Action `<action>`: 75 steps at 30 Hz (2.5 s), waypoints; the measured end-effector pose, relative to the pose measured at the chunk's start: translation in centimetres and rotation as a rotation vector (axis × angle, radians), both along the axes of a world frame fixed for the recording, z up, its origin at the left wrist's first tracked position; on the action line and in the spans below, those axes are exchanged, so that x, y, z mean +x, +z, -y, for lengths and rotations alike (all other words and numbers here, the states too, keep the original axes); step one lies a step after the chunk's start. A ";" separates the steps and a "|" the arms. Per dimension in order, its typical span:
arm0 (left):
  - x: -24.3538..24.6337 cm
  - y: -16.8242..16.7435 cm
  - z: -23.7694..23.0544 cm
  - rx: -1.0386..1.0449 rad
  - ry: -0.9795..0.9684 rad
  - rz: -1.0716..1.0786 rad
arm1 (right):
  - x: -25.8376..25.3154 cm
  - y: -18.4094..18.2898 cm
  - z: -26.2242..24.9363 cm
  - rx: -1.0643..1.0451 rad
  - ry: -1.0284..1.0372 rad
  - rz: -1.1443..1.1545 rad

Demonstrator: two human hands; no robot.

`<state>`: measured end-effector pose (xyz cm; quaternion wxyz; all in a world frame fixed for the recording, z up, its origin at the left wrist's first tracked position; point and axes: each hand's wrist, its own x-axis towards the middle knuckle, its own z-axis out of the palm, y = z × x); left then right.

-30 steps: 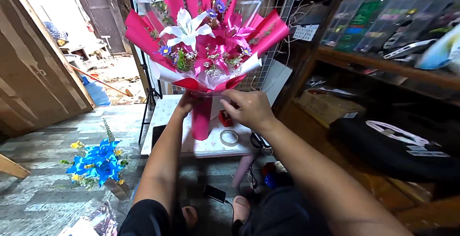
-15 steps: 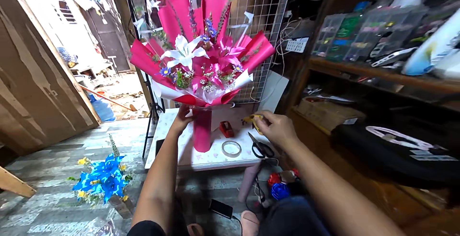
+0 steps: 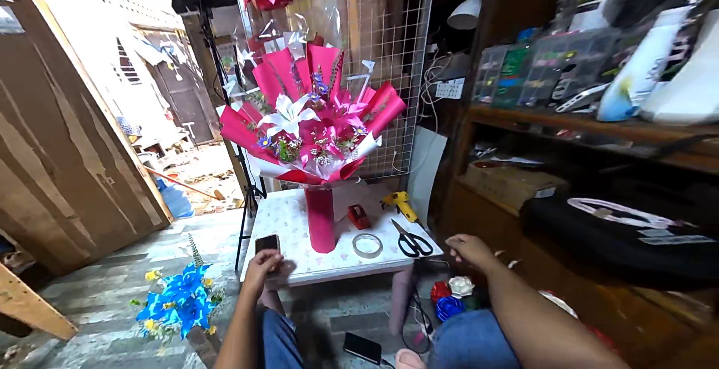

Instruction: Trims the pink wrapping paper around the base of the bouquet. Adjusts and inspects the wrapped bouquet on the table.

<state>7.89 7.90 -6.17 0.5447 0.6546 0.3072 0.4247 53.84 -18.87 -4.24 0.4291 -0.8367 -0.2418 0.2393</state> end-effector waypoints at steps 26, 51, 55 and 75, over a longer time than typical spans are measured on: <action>-2.5 -1.7 2.4 -0.309 0.254 0.045 | -6.2 -7.6 -1.3 -0.525 0.492 0.047; 13.5 9.8 -4.2 0.193 -0.026 0.204 | -8.3 -7.3 -1.8 -0.586 0.650 -0.040; 12.6 9.0 -3.4 0.185 -0.004 0.137 | -8.1 -8.5 -2.1 -0.564 0.648 -0.024; 7.0 -4.3 9.5 0.073 -0.144 -0.253 | -8.7 -7.4 -1.4 -0.648 0.646 -0.002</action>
